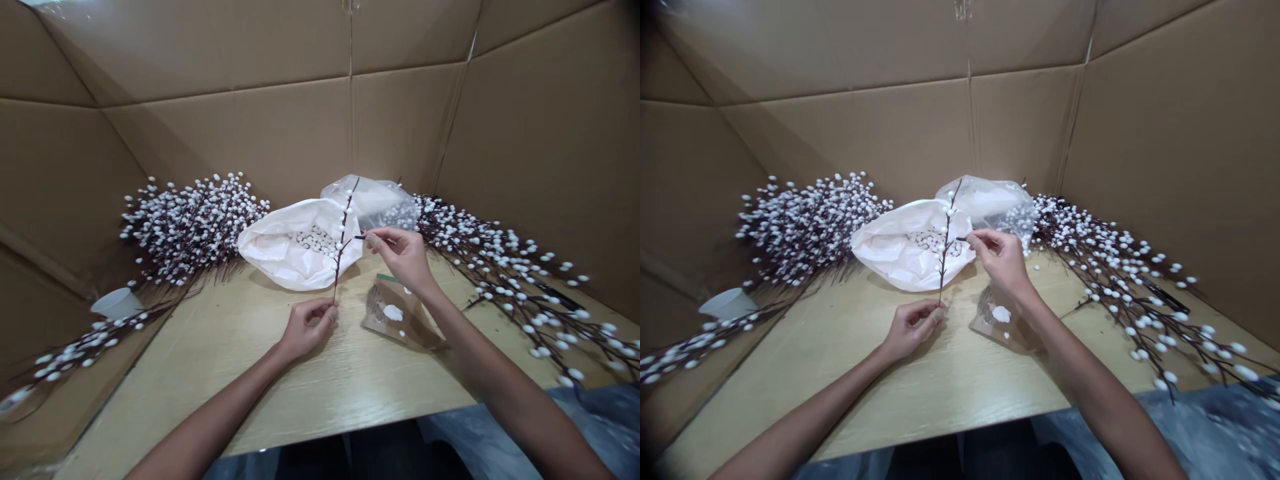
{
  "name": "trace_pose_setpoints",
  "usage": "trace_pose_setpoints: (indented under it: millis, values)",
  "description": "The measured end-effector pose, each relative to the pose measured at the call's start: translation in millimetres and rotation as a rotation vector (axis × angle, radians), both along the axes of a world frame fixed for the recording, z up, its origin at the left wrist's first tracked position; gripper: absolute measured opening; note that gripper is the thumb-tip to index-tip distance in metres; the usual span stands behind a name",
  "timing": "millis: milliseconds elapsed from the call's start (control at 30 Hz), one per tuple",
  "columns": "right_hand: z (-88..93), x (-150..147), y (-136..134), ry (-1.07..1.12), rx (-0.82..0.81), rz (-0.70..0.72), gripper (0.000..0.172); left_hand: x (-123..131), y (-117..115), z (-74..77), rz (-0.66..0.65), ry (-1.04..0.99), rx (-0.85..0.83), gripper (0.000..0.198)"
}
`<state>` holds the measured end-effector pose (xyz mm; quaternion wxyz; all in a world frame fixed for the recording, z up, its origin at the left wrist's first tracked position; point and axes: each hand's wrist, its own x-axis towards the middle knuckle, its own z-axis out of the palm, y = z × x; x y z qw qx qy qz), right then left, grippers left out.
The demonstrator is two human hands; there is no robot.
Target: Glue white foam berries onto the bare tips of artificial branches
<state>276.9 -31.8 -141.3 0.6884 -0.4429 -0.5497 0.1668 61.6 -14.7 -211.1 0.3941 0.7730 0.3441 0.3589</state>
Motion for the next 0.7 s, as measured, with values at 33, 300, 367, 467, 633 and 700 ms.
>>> trace_pose_setpoints:
  millis: [33, 300, 367, 467, 633, 700]
  values:
    - [-0.4, 0.2, 0.3, -0.002, -0.001, -0.004, 0.015, 0.1, -0.1, 0.1, 0.002, 0.000, 0.000, 0.028]
    - [-0.8, 0.9, 1.1, -0.018, -0.020, -0.036, 0.018, 0.2, 1.0, 0.9, -0.003, 0.006, -0.003, 0.026]
    - [-0.2, 0.9, 0.6, -0.011, -0.024, -0.044, 0.018, -0.1, 0.4, 1.7, -0.003, 0.002, -0.006, 0.026]
    - [0.8, 1.3, 0.0, 0.011, -0.019, -0.066, 0.018, -0.6, -0.6, 3.2, 0.003, 0.000, -0.006, 0.025]
    - [2.5, 4.2, 0.1, 0.081, 0.028, -0.186, 0.021, -0.5, 0.2, 1.7, -0.002, -0.015, 0.003, 0.026]
    - [2.8, 7.6, 1.5, 0.135, 0.068, -0.258, 0.023, -0.3, 1.3, 0.0, -0.001, -0.014, 0.015, 0.026]
